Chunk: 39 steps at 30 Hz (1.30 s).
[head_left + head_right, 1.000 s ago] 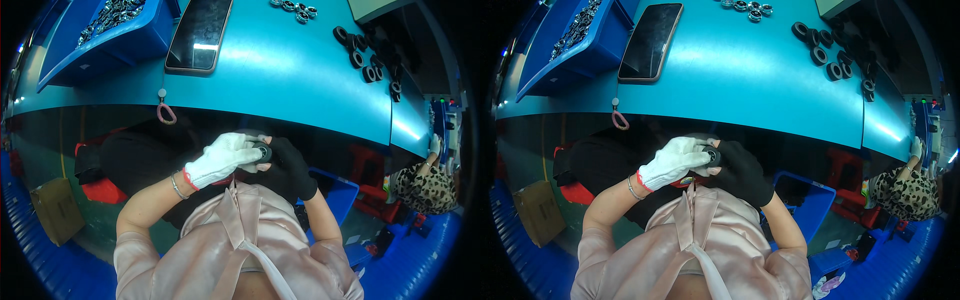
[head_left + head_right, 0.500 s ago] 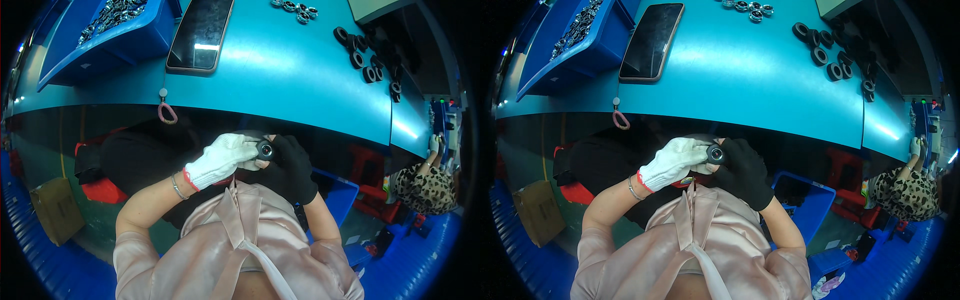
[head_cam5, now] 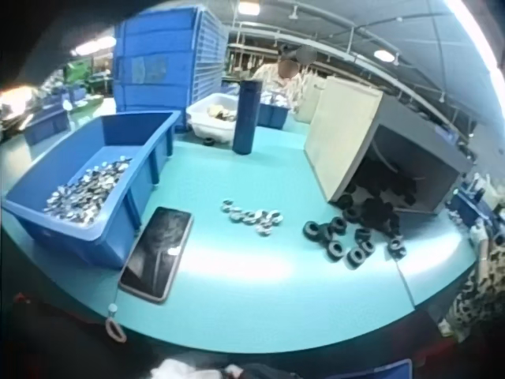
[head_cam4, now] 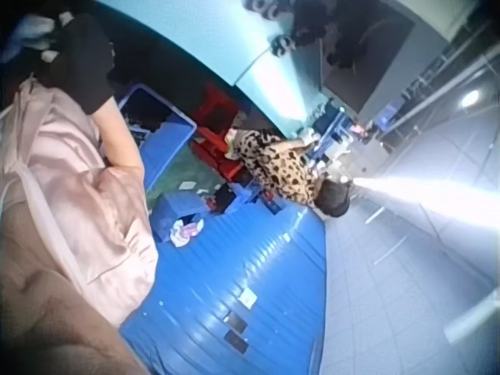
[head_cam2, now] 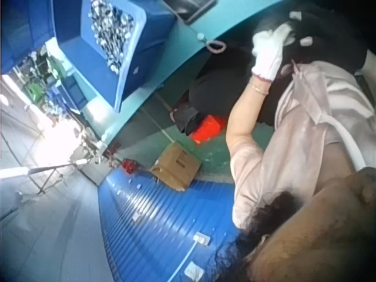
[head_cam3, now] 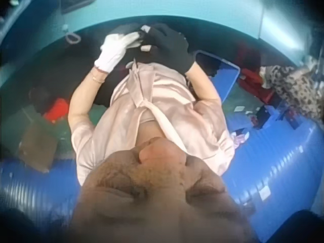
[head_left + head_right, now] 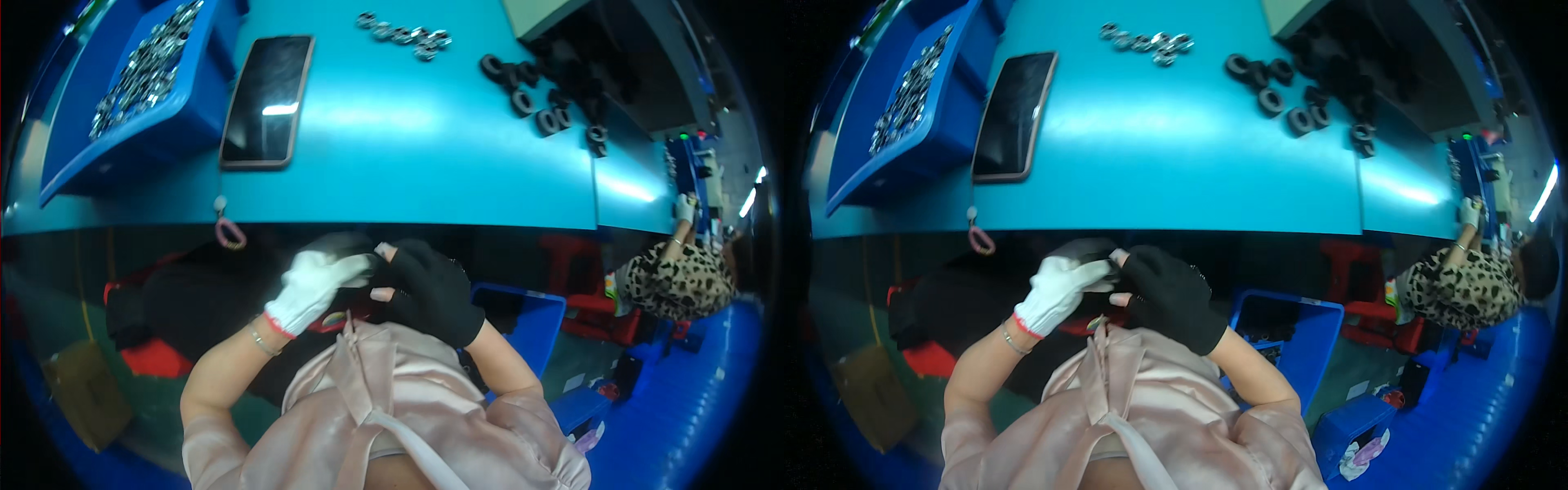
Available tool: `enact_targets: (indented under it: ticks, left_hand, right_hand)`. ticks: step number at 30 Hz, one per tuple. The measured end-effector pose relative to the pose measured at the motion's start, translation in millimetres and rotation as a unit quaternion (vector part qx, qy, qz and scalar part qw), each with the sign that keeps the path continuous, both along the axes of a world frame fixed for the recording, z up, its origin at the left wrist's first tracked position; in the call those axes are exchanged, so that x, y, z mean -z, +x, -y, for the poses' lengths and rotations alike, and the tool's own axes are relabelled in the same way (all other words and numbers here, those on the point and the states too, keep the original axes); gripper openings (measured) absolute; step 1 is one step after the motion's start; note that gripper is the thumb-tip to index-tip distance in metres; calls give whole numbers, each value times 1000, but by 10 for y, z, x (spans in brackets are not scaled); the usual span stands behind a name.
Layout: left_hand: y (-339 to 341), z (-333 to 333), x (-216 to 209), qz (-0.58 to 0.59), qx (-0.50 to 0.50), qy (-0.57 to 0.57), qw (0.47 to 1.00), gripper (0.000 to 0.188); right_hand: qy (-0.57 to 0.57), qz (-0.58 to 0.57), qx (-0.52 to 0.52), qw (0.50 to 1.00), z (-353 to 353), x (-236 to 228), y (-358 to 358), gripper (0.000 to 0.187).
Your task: Assembling small gears by inserting center components into black outer rings.
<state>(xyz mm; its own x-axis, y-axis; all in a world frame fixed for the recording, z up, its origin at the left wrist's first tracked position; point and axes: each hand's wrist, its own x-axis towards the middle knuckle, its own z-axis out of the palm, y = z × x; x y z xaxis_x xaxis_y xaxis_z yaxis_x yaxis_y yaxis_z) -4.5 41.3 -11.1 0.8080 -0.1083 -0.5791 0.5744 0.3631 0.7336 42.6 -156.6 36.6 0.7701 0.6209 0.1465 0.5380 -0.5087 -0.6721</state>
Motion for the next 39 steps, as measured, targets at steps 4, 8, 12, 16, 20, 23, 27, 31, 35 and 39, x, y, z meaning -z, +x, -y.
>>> enact_targets:
  ticks: [4,8,12,16,20,23,27,31,35,39]
  left_hand:
    - [-53,-458,921,196,202,595,753,37]
    - [43,-416,660,275,240,643,673,39]
    - [128,-72,389,134,166,412,886,41]
    - [135,-6,186,186,170,352,901,37]
    - [161,12,-211,59,133,24,989,39]
    - [164,95,-384,56,101,-150,982,48]
    - [143,55,-446,24,94,-142,985,43]
    - [58,-19,-263,10,-3,-125,992,27]
    - [37,-11,-183,-19,-62,-192,979,27]
    - [29,-66,-261,34,-22,-217,975,34]
  right_hand:
    - [0,201,101,974,274,-262,315,34]
    - [-42,386,204,899,789,-208,1260,32]
    - [-227,418,241,846,936,-170,1788,41]
    - [-192,417,221,861,829,-177,1647,41]
    - [-57,263,87,959,427,-283,748,35]
    - [-88,227,-22,970,209,-240,296,37]
    - [-32,177,-113,977,109,-346,412,48]
    - [62,175,38,982,-123,-433,1239,34]
    - [-75,251,141,955,-288,-257,2086,25]
    - [-130,260,128,948,-352,-251,2029,23]
